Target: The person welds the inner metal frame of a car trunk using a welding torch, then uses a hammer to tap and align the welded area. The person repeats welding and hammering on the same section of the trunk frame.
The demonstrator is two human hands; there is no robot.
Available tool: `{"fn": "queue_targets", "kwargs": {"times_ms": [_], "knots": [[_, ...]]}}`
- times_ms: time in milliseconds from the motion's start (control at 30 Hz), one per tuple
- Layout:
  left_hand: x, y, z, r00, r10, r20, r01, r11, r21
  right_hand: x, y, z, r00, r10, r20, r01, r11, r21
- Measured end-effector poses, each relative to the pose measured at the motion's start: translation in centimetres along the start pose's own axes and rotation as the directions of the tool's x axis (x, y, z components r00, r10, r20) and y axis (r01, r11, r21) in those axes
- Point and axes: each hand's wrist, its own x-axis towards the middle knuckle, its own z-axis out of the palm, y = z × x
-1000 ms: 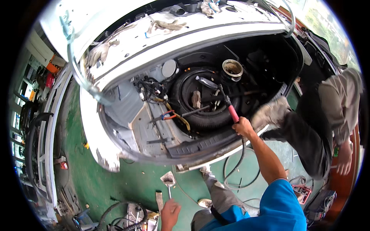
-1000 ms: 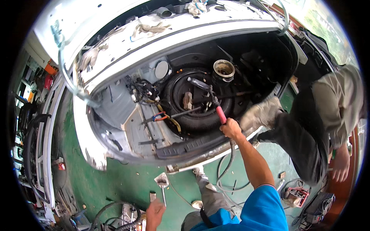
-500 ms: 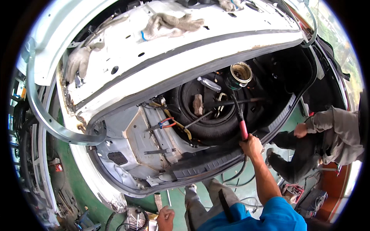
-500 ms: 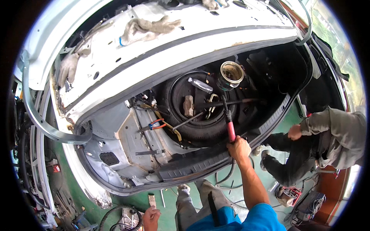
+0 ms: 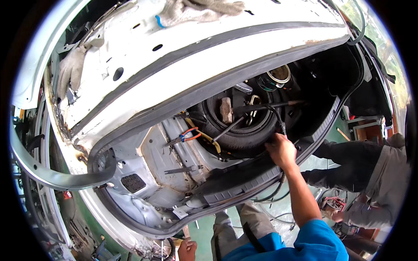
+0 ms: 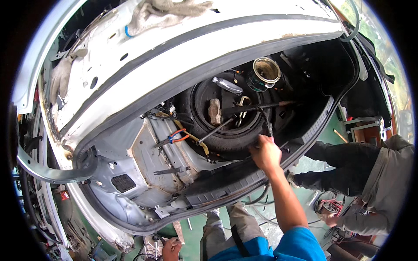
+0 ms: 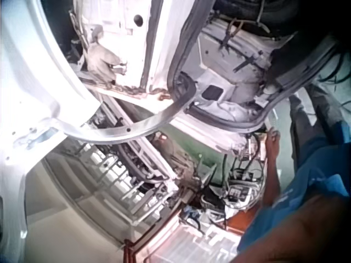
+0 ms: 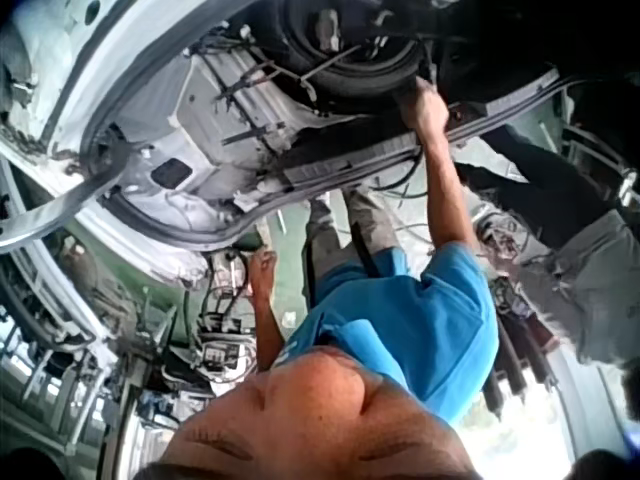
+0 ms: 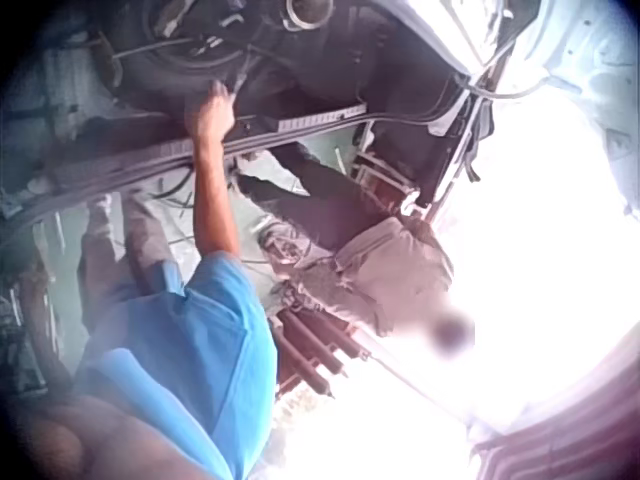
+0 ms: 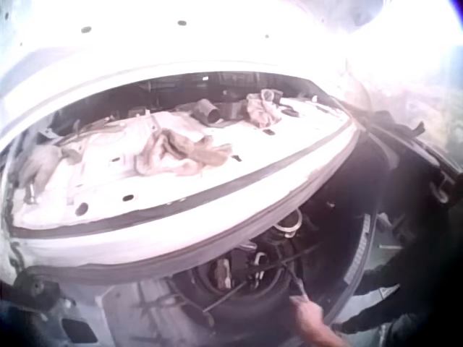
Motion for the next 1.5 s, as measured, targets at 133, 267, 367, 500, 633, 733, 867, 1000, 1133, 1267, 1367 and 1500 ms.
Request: {"fn": "queue_targets", "kwargs": {"times_ms": [133, 267, 367, 500, 633, 733, 867, 1000, 1133, 1267, 1367, 1500], "knots": [[-0.2, -4.5, 0.4, 0.999, 0.017, 0.037, -0.019, 0.998, 0.056, 6.4, -0.2, 13.1, 0.917, 0.075, 0.391, -0.188, 0.947, 0.26], [-0.9, -5.1, 2.1, 1.0, 0.027, -0.012, -0.027, 0.999, 0.021, 10.9, -4.0, 22.9, 0.67, 0.375, 0.641, -0.698, 0.613, 0.371], [-4.0, -3.8, -0.1, 0.984, -0.169, -0.062, 0.155, 0.97, -0.186, 11.9, -3.4, 28.6, 0.588, 0.378, 0.715, -0.808, 0.244, 0.536], [-5.0, 0.4, -5.1, 0.967, -0.14, -0.214, 0.114, 0.985, -0.13, 11.9, -1.4, 31.1, 0.604, 0.4, 0.689, -0.692, -0.166, 0.703], [-7.5, 2.0, -12.0, 0.665, -0.072, -0.743, 0.112, 0.994, 0.004, 9.6, -2.0, 27.9, 0.69, 0.403, 0.602, -0.583, -0.185, 0.791], [-7.7, 13.2, -14.9, 0.413, 0.161, -0.896, -0.169, 0.981, 0.099, 6.0, -4.7, 23.1, 0.748, 0.412, 0.52, -0.544, -0.068, 0.836], [-4.5, 22.3, -17.9, 0.425, 0.47, -0.774, -0.345, 0.874, 0.341, 2.1, -7.0, 14.8, 0.832, 0.236, 0.503, -0.539, 0.128, 0.832], [-0.5, 27.6, -20.3, 0.6, 0.617, -0.509, -0.42, 0.785, 0.456, -4.0, -11.3, 4.2, 0.895, 0.041, 0.444, -0.43, 0.342, 0.835], [3.7, 29.3, -21.2, 0.611, 0.636, -0.47, -0.415, 0.764, 0.494, -8.1, -10.7, 1.6, 0.892, -0.148, 0.427, -0.384, 0.249, 0.889], [4.5, 29.2, -20.6, 0.575, 0.657, -0.487, -0.511, 0.754, 0.413, -6.3, -12.4, 0.6, 0.716, -0.369, 0.592, -0.621, 0.049, 0.782], [4.6, 29.1, -20.8, 0.573, 0.663, -0.482, -0.515, 0.748, 0.418, -6.2, -14.5, 1.6, 0.694, -0.269, 0.668, -0.666, 0.112, 0.737], [4.6, 28.7, -20.6, 0.554, 0.667, -0.499, -0.559, 0.742, 0.371, -9.0, -15.5, 1.0, 0.693, -0.371, 0.619, -0.566, 0.251, 0.785]]}}
